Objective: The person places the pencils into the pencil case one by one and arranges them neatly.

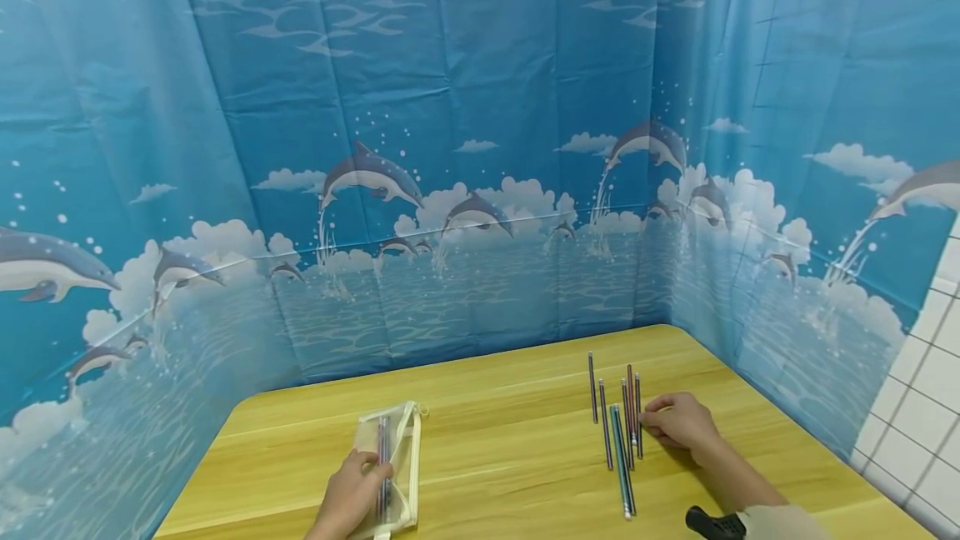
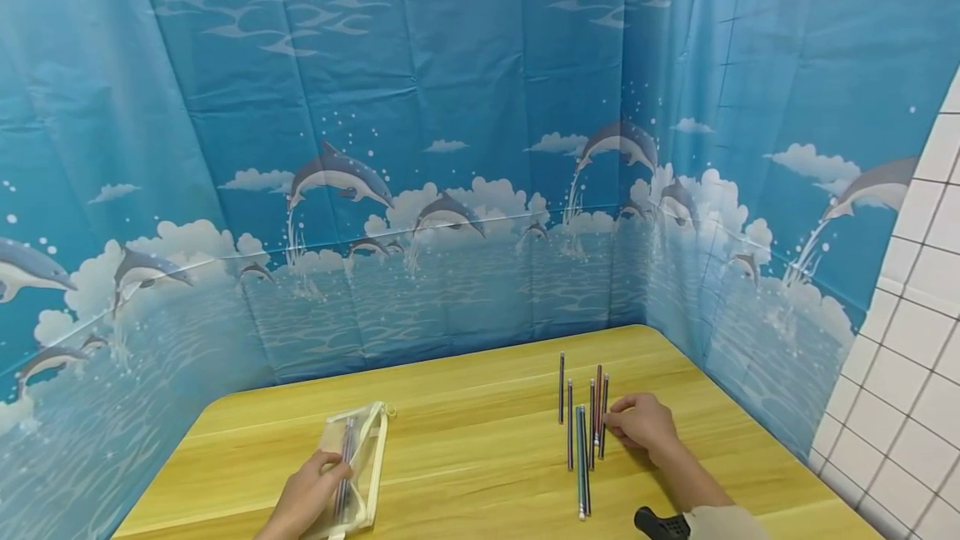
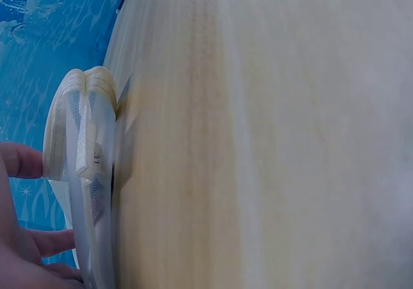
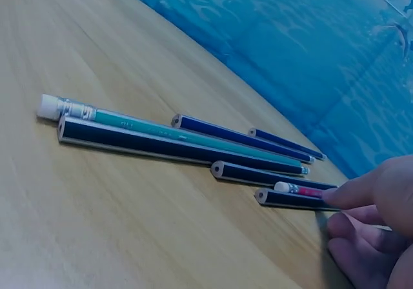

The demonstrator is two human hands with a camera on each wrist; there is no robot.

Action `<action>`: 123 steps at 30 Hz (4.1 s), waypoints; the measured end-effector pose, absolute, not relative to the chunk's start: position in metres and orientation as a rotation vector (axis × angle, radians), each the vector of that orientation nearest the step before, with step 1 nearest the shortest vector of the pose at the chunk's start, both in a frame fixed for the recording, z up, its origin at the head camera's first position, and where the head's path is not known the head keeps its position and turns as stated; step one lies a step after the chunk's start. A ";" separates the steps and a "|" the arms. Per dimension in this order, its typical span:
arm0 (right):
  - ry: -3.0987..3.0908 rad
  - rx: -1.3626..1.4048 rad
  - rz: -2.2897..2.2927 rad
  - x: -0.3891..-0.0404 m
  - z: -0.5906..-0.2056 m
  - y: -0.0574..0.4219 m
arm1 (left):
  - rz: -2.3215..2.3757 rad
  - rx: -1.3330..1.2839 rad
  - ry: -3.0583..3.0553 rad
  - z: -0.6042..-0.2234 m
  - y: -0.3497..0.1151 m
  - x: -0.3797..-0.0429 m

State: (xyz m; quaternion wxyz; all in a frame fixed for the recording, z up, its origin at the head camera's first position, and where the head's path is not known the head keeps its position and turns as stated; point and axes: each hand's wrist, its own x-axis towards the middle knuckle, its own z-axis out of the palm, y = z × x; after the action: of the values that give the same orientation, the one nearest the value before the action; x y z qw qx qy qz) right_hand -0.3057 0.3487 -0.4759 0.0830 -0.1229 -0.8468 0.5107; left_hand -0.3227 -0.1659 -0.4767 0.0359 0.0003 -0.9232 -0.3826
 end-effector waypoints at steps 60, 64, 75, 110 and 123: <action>-2.029 -0.383 2.193 -0.316 -0.480 0.379 | -1.211 0.028 -2.832 -0.477 -0.167 -0.324; -1.949 -0.315 2.332 -0.316 -0.478 0.377 | -1.216 0.033 -2.829 -0.478 -0.168 -0.325; -1.860 -0.205 2.478 -0.321 -0.465 0.349 | -1.202 0.014 -2.806 -0.478 -0.169 -0.326; -2.302 -0.105 2.194 -0.338 -0.453 0.208 | -1.204 0.023 -2.780 -0.480 -0.167 -0.325; -2.350 0.015 2.271 -0.341 -0.458 0.153 | -1.216 0.018 -2.774 -0.479 -0.168 -0.326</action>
State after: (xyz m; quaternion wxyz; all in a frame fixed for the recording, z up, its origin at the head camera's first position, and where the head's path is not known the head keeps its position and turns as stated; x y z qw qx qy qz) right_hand -0.3413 0.1532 -0.4580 -0.0630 0.0047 -0.7176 0.6936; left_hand -0.3260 -0.1675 -0.4793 0.0564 0.0060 -0.9143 -0.4009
